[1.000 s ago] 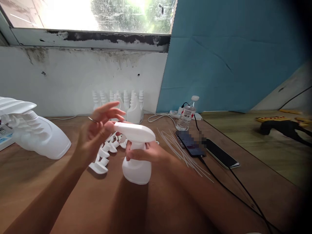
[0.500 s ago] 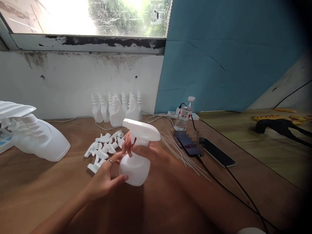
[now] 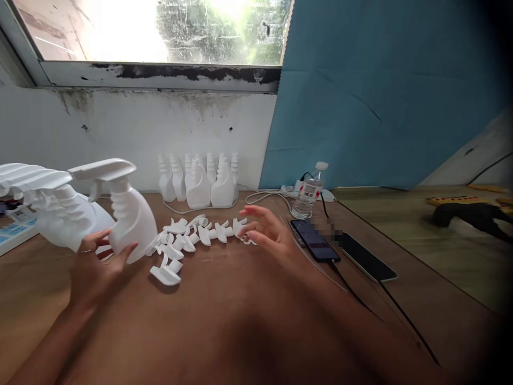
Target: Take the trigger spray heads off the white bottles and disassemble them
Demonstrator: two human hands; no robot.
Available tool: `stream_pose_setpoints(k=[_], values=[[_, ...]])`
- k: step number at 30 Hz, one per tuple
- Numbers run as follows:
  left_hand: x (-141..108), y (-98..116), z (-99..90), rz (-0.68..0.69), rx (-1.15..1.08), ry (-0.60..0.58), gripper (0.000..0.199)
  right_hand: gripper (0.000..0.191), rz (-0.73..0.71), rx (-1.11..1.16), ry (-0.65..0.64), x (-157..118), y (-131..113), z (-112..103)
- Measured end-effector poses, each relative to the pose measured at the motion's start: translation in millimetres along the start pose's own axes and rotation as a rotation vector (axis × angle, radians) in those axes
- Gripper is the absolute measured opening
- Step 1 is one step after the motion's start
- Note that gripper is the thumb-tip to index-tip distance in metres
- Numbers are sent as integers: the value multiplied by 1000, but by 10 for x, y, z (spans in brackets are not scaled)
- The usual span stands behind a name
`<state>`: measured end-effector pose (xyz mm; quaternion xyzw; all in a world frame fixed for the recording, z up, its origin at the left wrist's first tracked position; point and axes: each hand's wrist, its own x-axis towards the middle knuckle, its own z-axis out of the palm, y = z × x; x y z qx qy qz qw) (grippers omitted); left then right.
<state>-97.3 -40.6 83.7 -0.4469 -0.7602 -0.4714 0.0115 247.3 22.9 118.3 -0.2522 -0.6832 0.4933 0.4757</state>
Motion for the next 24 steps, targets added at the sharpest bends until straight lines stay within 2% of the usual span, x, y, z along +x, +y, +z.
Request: stream_pose_setpoints(k=[2, 4, 7, 10, 13, 19, 22, 24], values=[[65, -180, -48, -50, 91, 20, 70, 35, 62, 0, 19, -110, 235, -62], [113, -354, -64, -38, 193, 58, 68, 30, 103, -6, 57, -197, 458, -113], [175, -578, -40, 74, 266, 142, 68, 26, 158, 16, 99, -271, 692, -157], [233, -728, -8, 176, 303, 203, 66, 23, 217, 46, 111, -302, 796, -150], [269, -773, -4, 234, 336, 249, 62, 22, 249, 61, 94, -321, 845, -109], [287, -694, -23, 215, 284, 162, 60, 22, 284, 50, 53, -343, 977, -36], [297, -729, -26, 205, 171, 199, 68, 20, 283, 8, 50, -354, 1003, -33], [271, -751, -26, 290, 135, 254, 67, 16, 250, -120, 63, -358, 1003, -56]])
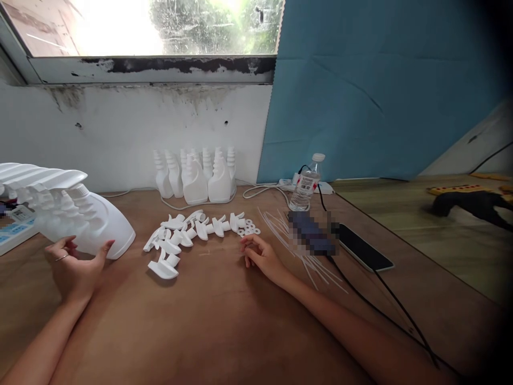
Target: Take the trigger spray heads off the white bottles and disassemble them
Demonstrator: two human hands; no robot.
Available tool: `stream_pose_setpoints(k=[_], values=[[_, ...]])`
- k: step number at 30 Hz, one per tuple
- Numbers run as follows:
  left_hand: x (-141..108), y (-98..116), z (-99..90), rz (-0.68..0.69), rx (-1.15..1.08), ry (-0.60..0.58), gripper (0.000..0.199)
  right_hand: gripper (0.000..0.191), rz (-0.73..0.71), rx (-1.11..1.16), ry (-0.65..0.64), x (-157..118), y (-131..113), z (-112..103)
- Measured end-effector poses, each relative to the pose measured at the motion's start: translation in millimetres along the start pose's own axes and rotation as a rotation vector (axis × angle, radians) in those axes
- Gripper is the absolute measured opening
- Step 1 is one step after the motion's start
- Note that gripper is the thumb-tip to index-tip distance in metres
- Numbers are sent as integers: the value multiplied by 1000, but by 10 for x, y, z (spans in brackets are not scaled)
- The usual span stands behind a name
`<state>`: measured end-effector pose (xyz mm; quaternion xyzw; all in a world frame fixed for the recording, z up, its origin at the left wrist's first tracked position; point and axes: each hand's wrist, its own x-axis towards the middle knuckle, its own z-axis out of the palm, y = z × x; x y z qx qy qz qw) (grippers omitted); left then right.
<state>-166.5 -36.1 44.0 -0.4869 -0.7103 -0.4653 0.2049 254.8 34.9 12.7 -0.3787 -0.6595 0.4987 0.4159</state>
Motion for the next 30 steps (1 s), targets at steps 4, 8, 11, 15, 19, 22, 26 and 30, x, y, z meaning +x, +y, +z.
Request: stream_pose_setpoints(k=[4, 8, 11, 15, 19, 22, 26, 30], values=[[-170, 168, 16, 333, -38, -97, 45, 14, -196, -482, 110, 44, 44, -115], [-396, 483, 116, 648, -97, -389, 40, 26, -284, -899, 230, 116, 153, -237], [-485, 592, 183, 841, -94, -525, 45, 33, -250, -1067, 276, 126, 195, -267], [-492, 576, 187, 848, -183, -535, 33, 26, -259, -1106, 246, 105, 178, -250], [-503, 609, 128, 818, -300, -674, 24, 16, -290, -1095, 225, 105, 157, -232], [-575, 710, 87, 806, -377, -749, 25, 12, -360, -1078, 158, 113, 146, -212], [-746, 908, 105, 851, -503, -769, 27, 13, -442, -1096, 69, 147, 133, -169], [-893, 1208, 266, 912, -619, -761, 29, 9, -473, -1075, 65, 226, 156, -122]])
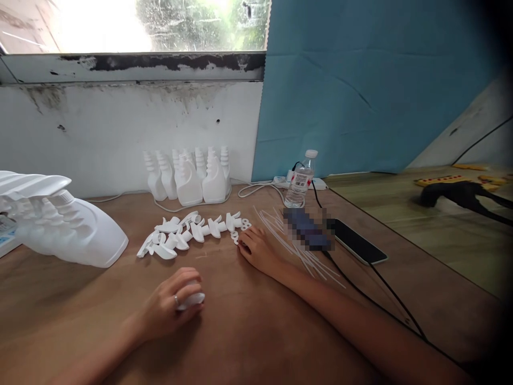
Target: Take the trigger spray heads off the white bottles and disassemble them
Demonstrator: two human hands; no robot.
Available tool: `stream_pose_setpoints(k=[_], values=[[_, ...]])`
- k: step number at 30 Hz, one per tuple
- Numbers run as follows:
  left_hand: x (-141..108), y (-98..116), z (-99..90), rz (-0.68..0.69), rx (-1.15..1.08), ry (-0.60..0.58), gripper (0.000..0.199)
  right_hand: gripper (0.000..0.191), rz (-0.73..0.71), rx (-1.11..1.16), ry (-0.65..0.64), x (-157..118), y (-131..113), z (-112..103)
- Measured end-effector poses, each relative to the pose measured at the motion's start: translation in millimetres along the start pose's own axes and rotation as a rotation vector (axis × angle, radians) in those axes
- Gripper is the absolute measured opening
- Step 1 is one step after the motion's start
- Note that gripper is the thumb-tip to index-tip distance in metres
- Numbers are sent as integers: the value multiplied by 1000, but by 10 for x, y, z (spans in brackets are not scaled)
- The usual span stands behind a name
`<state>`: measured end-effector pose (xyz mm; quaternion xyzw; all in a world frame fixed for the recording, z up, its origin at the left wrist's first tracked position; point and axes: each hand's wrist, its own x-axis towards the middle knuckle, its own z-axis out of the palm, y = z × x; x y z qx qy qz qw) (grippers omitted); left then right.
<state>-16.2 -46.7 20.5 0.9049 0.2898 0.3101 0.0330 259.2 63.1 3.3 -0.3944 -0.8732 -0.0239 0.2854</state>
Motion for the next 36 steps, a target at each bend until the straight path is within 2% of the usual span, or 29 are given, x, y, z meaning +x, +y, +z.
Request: stream_pose_setpoints(k=[6, 9, 12, 16, 18, 21, 26, 29, 33, 36], values=[[568, -65, 347, 117, -95, 38, 28, 9, 42, 105, 61, 22, 9, 30], [760, -149, 457, 233, -74, 71, 17, 10, 55, 196, 111, 14, -16, -36], [836, -212, 498, 335, -24, 65, 6, 9, 166, 348, 170, 17, -79, -94], [787, -233, 437, 316, -41, 46, 7, 10, 410, 625, 230, 1, -228, -98], [737, -223, 384, 309, -80, 13, 14, 13, 445, 765, 233, -29, -313, -88], [683, -208, 337, 256, -156, 1, 29, 14, 408, 871, 212, -84, -406, -79], [687, -226, 386, 126, -145, 106, 47, 13, 312, 942, 196, -116, -431, -102], [705, -248, 417, 94, -144, 136, 46, 11, 267, 949, 195, -103, -419, -129], [723, -261, 435, 87, -134, 168, 35, 12, 219, 884, 178, -87, -414, -154], [725, -269, 451, -12, -100, 189, 33, 15, 121, 787, 208, -71, -416, -173]])
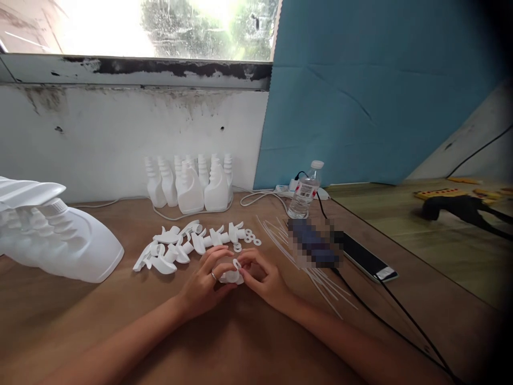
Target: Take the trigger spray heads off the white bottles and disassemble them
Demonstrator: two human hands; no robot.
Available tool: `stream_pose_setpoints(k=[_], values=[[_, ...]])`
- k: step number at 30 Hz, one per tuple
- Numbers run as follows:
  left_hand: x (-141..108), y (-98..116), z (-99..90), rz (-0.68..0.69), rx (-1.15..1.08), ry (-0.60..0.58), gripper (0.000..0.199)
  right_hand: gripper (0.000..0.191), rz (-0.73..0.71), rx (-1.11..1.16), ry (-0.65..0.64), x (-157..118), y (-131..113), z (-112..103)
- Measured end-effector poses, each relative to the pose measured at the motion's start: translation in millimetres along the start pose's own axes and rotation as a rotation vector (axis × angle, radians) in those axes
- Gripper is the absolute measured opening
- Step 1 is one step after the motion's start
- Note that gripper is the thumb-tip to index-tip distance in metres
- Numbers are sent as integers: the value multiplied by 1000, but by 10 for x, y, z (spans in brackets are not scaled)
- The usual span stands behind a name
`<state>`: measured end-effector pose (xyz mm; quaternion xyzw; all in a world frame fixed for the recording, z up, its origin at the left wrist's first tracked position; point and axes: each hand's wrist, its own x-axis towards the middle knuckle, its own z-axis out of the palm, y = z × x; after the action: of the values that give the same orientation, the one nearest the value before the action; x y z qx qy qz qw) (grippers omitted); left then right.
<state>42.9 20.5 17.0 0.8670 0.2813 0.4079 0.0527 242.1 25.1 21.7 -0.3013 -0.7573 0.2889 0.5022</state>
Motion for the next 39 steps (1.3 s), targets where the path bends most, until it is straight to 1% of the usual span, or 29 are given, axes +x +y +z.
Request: stream_pose_setpoints(k=[1, 3, 6, 9, 12, 14, 17, 19, 21, 25, 28, 31, 33, 36, 39], values=[[-3, -3, 3, -56, -9, -6, 36, 17, -49, -35, -4, 7, -7, -5], [-9, -5, 3, -198, -83, -63, 39, 21, -151, -112, -41, 20, -22, -19], [-12, 4, -13, -384, -219, -167, 34, 27, -294, -235, -126, 34, -41, -51], [-10, 11, -23, -459, -269, -186, 32, 32, -363, -314, -182, 41, -49, -84], [-9, -5, -10, -497, -238, -177, 30, 33, -352, -341, -212, 40, -40, -104], [-5, -24, 2, -483, -196, -166, 26, 31, -335, -348, -219, 35, -29, -106], [9, -44, 1, -363, -207, -175, 16, 28, -310, -397, -246, 32, -31, -100], [17, -49, -11, -284, -231, -189, 18, 26, -293, -447, -267, 37, -50, -96], [20, -54, -21, -239, -222, -202, 18, 23, -282, -485, -272, 46, -75, -94], [18, -72, -15, -157, -173, -179, 13, 22, -321, -536, -261, 56, -89, -76], [17, -87, 6, -105, -145, -141, 10, 21, -367, -627, -211, 39, -78, -34], [1, -90, 30, -114, -114, -122, 6, 24, -354, -759, -165, -3, -90, 24], [-25, -94, 46, -155, -103, -124, 11, 31, -313, -778, -197, -35, -108, 54], [-81, -114, 78, -251, -101, -105, 27, 42, -241, -658, -264, -67, -114, 61], [-120, -125, 101, -307, -128, -99, 35, 46, -183, -470, -323, -68, -86, 36]])
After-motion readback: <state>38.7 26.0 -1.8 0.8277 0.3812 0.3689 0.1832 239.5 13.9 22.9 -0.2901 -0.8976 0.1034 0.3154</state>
